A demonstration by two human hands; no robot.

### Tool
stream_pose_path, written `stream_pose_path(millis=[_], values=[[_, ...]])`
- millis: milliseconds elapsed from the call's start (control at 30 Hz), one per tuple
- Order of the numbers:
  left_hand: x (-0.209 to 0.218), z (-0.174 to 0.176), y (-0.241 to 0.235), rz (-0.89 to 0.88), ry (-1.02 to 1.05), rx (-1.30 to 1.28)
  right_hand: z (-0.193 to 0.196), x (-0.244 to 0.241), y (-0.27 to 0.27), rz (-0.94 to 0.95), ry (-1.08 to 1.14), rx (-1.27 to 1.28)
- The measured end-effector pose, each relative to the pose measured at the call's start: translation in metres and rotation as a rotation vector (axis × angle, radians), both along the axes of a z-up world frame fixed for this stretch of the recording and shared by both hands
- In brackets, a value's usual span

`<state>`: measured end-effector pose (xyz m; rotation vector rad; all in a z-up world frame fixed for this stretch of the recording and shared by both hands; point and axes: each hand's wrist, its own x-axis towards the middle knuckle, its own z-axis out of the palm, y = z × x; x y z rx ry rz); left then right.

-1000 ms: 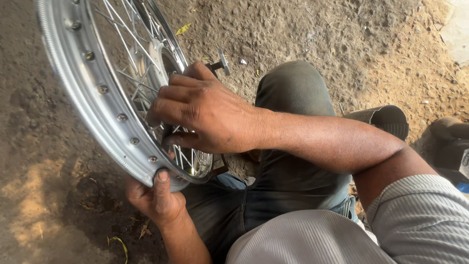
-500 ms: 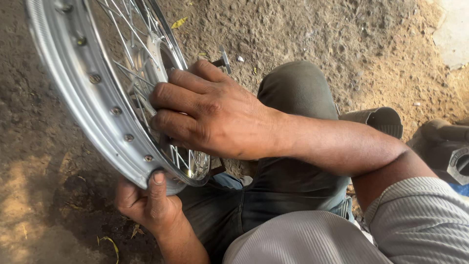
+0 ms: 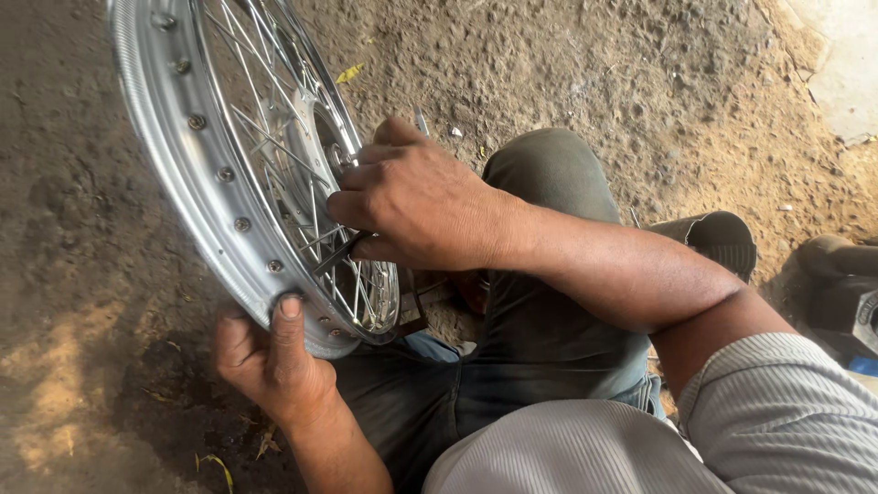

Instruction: The person sits on the ground and uses a spoke wrench to tighten the nipples on a bicycle wheel rim. The wheel is held between the legs and rotated periodically to access different spokes.

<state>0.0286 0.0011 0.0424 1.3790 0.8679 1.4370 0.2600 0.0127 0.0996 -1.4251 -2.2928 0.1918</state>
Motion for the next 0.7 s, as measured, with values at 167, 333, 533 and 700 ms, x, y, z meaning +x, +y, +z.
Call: stream_pose_path(millis=[167,333,533,700], values=[[-0.001,-0.004,-0.004,-0.089,0.012,0.057,-0.003,-0.003,-0.002,0.22,0.395,-0.189],[-0.009,-0.031,-0.013,-0.142,0.055,-0.014,-0.001,0.001,-0.001,0.114,0.284,-0.117],[-0.027,-0.06,-0.017,-0.155,-0.072,-0.147,0.007,-0.015,-0.004,0.101,0.188,-0.176],[-0.029,-0.061,-0.016,-0.16,-0.05,-0.139,0.008,-0.014,-0.012,0.128,0.205,-0.07]])
